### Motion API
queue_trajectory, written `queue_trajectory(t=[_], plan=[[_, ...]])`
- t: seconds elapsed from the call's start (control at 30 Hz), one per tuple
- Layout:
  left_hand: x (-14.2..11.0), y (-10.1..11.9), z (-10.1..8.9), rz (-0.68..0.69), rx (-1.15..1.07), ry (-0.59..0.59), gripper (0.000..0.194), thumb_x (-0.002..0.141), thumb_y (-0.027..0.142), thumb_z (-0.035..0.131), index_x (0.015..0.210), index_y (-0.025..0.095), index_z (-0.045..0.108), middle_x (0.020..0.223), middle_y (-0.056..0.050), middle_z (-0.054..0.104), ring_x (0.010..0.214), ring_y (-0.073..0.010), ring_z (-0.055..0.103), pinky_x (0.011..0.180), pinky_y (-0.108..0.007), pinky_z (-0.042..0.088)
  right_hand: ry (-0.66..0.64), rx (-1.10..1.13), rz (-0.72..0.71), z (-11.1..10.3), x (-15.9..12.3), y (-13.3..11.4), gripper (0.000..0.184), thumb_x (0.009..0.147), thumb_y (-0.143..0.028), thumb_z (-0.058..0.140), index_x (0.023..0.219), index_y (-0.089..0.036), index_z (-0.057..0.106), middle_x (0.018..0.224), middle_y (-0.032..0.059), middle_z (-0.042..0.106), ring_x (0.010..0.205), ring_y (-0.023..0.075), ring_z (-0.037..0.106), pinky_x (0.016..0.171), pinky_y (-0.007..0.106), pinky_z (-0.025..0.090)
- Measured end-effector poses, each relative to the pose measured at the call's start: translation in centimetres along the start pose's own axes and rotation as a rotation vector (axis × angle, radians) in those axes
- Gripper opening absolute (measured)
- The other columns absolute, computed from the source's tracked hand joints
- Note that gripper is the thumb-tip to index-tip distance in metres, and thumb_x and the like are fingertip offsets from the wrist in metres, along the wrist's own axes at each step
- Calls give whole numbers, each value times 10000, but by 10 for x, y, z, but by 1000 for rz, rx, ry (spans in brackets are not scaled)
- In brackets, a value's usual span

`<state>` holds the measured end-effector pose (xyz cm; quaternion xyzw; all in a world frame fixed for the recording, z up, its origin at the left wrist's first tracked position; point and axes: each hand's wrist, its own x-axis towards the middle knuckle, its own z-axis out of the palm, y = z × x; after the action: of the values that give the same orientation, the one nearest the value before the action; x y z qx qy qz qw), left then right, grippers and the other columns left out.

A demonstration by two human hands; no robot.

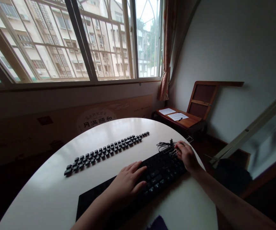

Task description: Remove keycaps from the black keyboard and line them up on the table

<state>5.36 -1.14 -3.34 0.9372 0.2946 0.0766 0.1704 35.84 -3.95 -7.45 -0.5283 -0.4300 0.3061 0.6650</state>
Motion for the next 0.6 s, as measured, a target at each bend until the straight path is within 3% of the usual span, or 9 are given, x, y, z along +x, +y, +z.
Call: queue_trajectory(t=[0.1,0.2,0.3,0.4,0.47,0.6], plan=[[0,2,-2,-9,16,-24,550,961,559,426,1437,287,465,1534,-84,374,1394,-321,357,1139,-523,308,33,122,84,1,2,-2,223,870,-399,532,769,-204,488,517,-107,253,401,59,188,373,171,123],[0,5,-5,-22,36,-51,559,965,551,414,1450,274,447,1543,-93,355,1403,-320,341,1135,-527,312,26,101,72,2,1,-3,242,872,-418,542,769,-206,487,523,-102,265,403,61,204,370,170,125],[0,8,-6,-26,26,-46,550,960,538,431,1441,272,461,1536,-98,367,1396,-329,350,1127,-542,321,18,-14,-38,2,-4,-6,255,912,-425,499,781,-206,504,527,-90,288,418,77,242,379,185,163],[-1,9,-7,-18,-12,15,491,954,478,468,1394,266,517,1490,-96,443,1357,-323,409,1115,-529,351,-26,-227,-253,5,-12,-18,257,958,-376,446,804,-197,545,527,-69,354,440,98,323,416,210,250],[-1,10,-9,-5,-36,96,431,953,421,479,1347,262,555,1439,-90,504,1311,-301,463,1102,-497,381,-131,-376,-415,12,-18,-32,225,962,-312,443,818,-192,567,553,-46,449,464,106,399,466,224,320],[-1,14,-12,10,-70,233,327,954,369,476,1221,232,605,1300,-101,600,1190,-271,548,1045,-453,436,-496,-535,-684,41,-21,-72,169,936,-221,464,821,-199,587,619,-17,573,521,118,516,546,232,383]])
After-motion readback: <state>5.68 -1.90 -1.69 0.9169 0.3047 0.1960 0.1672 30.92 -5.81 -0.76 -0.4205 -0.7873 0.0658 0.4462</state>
